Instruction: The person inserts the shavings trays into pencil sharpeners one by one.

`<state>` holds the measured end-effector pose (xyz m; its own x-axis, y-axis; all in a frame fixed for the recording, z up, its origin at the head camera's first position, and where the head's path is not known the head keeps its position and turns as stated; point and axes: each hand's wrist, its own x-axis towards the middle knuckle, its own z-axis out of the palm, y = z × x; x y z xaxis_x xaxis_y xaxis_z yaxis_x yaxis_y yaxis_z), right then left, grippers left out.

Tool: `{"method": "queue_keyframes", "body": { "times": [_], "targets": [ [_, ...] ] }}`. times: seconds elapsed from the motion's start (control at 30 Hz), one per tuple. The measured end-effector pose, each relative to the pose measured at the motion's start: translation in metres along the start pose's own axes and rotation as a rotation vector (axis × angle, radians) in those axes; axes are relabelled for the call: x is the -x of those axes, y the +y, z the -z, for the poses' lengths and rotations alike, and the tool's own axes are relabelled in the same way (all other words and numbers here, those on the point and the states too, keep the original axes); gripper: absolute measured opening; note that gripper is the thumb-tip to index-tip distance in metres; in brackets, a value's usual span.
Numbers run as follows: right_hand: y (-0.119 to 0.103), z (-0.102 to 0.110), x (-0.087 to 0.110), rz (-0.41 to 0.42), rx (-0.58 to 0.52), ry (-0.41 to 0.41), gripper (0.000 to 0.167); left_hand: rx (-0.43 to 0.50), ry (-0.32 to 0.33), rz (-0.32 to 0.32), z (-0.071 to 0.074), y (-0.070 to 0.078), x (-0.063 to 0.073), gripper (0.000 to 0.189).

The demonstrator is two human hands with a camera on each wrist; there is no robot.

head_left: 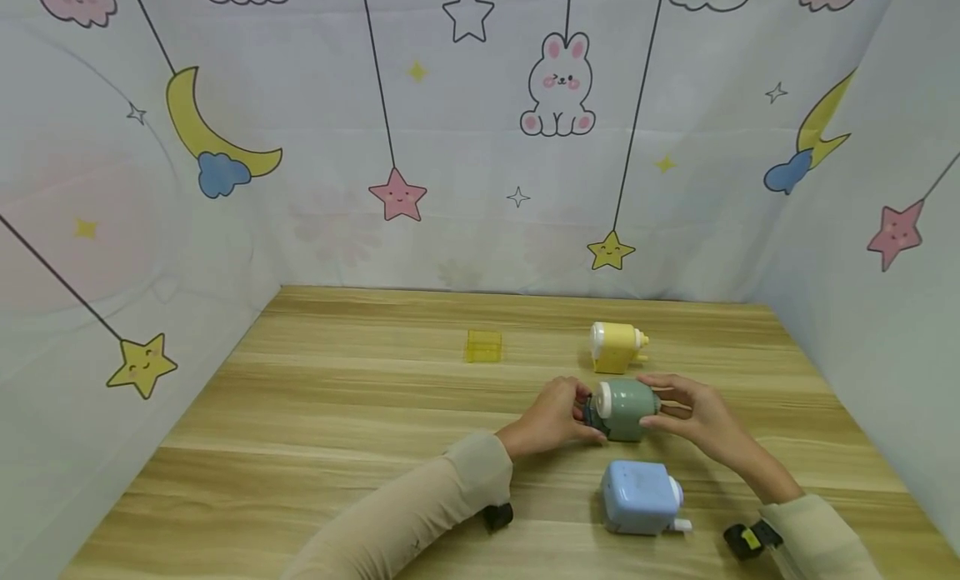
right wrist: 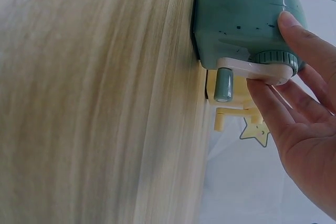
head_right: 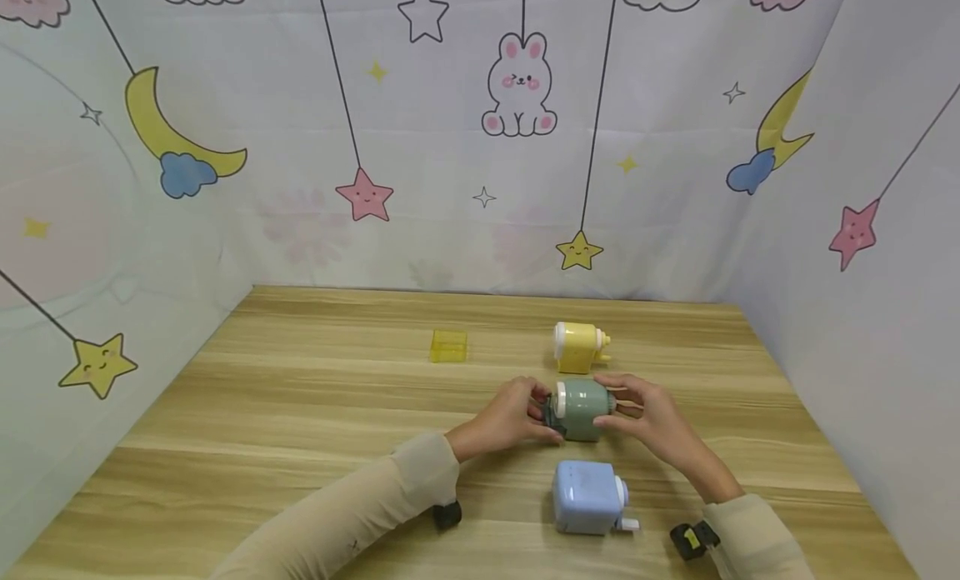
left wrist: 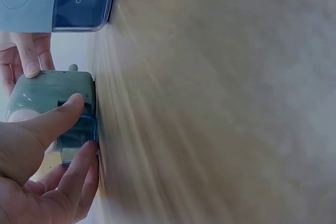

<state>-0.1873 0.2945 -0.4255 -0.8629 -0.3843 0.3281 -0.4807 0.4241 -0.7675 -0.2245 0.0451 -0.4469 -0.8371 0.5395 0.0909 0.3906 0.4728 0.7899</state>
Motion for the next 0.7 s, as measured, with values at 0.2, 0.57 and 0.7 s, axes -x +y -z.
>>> {"method": "queue_keyframes", "body": {
  "times": [0.2, 0.57, 0.7],
  "targets": [
    [0.0004, 0.0005, 0.0003, -0.023, -0.020, -0.012, 0.051, -0.026, -0.012, -0.022, -0.0001, 0.0032, -0.0012, 0.054],
    [0.0019, 0.0005, 0.0008, -0.008, -0.032, -0.009, 0.050, -0.027, -0.032, -0.046, -0.0032, 0.0047, -0.0044, 0.051],
    [0.0012, 0.0005, 0.0009, -0.012, -0.033, -0.008, 0.050, -0.038, -0.030, -0.050, -0.0040, 0.0052, -0.0051, 0.052]
  ]
}}
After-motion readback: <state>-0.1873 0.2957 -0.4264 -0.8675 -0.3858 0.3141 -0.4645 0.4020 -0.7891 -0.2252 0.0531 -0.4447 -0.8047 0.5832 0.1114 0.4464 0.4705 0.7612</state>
